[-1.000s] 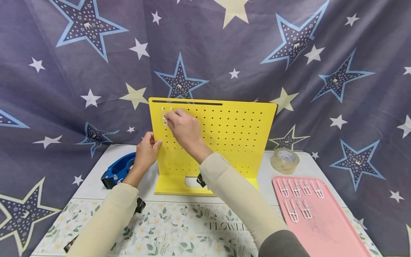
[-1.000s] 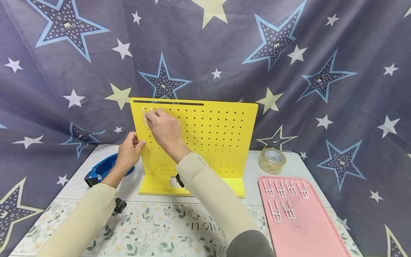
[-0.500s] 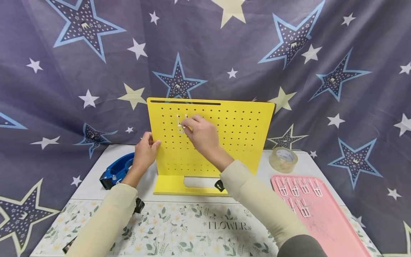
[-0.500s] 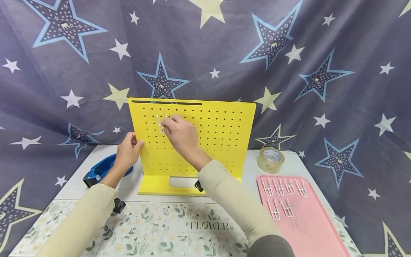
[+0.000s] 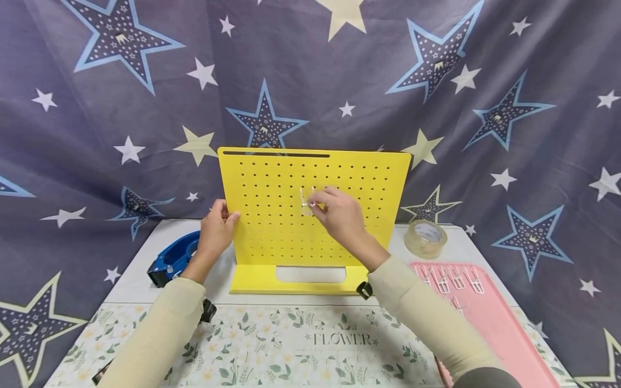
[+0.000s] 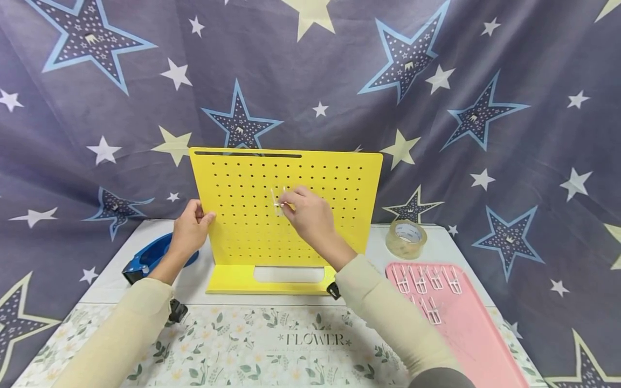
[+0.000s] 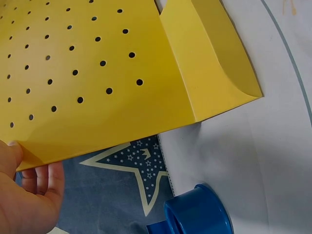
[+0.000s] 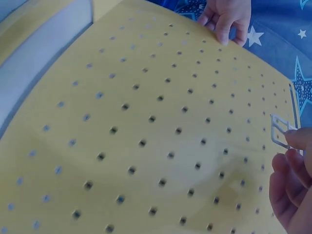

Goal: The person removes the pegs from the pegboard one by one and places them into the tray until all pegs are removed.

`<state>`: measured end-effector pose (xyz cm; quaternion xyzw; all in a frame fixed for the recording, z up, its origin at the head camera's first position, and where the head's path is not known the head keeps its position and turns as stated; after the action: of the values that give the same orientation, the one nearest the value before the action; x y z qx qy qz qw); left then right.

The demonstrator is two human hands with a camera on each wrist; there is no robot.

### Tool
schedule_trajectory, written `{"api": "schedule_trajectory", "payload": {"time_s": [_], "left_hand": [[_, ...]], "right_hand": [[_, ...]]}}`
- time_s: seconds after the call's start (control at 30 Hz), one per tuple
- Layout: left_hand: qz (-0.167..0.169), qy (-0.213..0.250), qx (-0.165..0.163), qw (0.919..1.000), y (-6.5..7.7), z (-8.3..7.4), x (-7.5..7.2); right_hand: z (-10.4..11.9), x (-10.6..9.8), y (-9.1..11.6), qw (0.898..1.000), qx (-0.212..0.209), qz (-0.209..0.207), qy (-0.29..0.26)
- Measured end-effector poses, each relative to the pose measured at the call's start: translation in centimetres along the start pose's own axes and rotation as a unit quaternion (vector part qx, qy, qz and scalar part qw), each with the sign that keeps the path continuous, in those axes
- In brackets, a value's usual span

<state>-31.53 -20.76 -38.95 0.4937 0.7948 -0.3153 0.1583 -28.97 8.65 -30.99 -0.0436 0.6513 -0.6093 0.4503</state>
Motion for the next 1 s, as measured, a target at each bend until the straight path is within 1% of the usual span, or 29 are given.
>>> {"api": "schedule_trajectory", "payload": {"time_s": [0.13,0.27,0.4,0.63,0.77,1.0], "left_hand": [[-0.002,-0.002,0.002,1.0000,0.0,0.0,0.0],[-0.003,-0.004,0.006,1.0000,0.0,-0.2,0.0],[0.001,-0.001,0.003,1.0000,0.1,-0.3,0.0],[0.001,0.002,0.003,1.0000,0.2,-0.1,0.0],[-0.002,0.003,0.005,1.0000,0.1,-0.1,0.1],[-0.001,0.003,-0.001,1.0000,0.0,-0.2,0.1]], "right_hand": [[-1.6,-1.5,1.3,1.000,0.023,0.019,0.000],[-3.1,-3.0,2.4,0.998,0.057,0.036,0.008],[-4.7,-4.1,3.4,0.995,0.087,0.046,0.012],[-7.5,-5.9,5.3,0.995,0.097,0.039,0.000],[-8.9,-7.1,6.2,0.993,0.109,0.045,-0.001],[-11.1,-9.7,7.7,0.986,0.140,0.091,0.022]]}}
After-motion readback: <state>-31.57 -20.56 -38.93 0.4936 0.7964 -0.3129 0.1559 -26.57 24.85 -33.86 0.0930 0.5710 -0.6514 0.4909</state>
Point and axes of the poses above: each hand's wrist, its own y-axis away from the middle knuckle, its own x-axis out of the palm, z = x × y, the point moved 2 cm from there along -y, towards the middle knuckle, and after that the axes turned 9 degrees about -z, right-handed, at the moved point
